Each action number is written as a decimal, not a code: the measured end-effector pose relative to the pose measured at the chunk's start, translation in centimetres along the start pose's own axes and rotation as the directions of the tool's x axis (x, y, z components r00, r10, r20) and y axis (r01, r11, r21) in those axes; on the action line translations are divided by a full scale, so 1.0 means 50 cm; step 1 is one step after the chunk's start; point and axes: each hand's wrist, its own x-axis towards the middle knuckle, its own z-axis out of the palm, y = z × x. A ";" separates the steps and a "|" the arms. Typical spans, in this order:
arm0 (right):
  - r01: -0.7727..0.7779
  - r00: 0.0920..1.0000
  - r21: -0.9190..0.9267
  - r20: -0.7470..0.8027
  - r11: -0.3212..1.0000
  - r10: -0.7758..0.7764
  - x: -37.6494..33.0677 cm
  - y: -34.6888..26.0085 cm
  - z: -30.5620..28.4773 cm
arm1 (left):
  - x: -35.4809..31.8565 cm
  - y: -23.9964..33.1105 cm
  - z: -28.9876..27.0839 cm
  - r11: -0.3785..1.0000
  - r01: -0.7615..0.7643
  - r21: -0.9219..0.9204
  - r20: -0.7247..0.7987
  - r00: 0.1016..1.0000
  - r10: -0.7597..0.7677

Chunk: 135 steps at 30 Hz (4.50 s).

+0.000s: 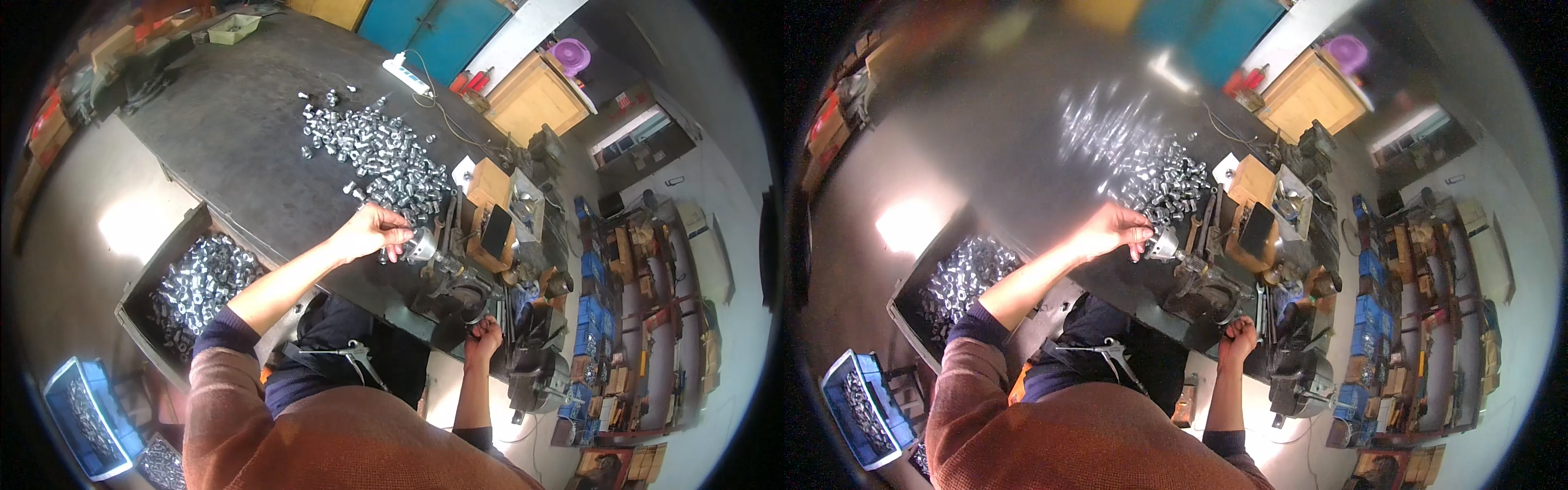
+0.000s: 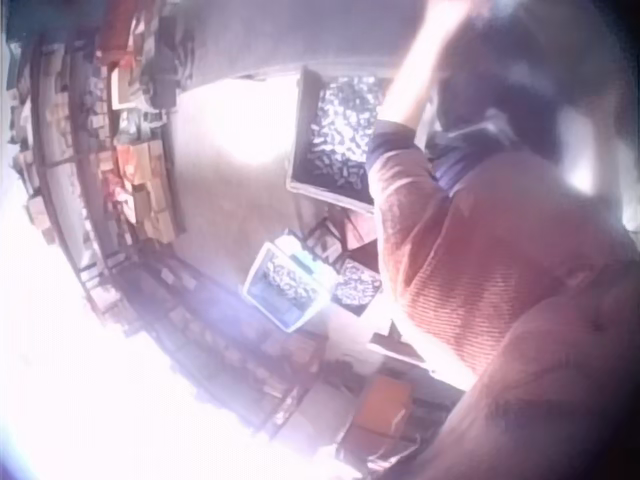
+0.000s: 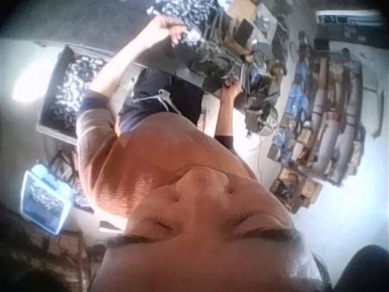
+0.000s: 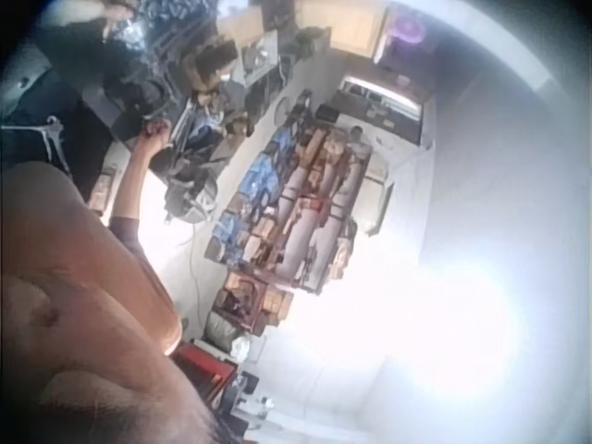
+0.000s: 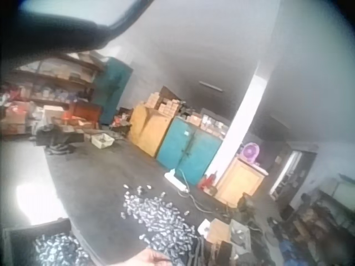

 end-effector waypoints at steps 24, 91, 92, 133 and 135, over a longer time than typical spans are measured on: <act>0.056 0.998 -0.187 -0.001 0.981 -0.057 0.229 -0.030 0.072 | 0.013 -0.009 0.006 0.994 -0.097 -0.046 0.007 0.995 0.098; 0.067 0.987 -0.167 -0.131 0.984 -0.089 0.012 -0.001 0.063 | -0.013 -0.155 0.056 -0.020 -0.039 0.999 0.041 0.988 0.152; 0.065 0.989 -0.157 -0.124 0.985 -0.085 0.009 0.001 0.060 | -0.016 -0.152 0.052 0.000 -0.047 0.999 0.046 0.986 0.163; 0.130 0.990 -0.096 0.062 0.987 -0.125 0.006 -0.169 0.171 | -0.016 0.041 0.009 0.962 -0.128 0.240 -0.057 0.988 0.146; 0.128 0.992 -0.085 0.020 0.988 -0.127 0.063 -0.167 0.193 | -0.017 0.040 0.010 0.958 -0.145 0.249 -0.055 0.985 0.163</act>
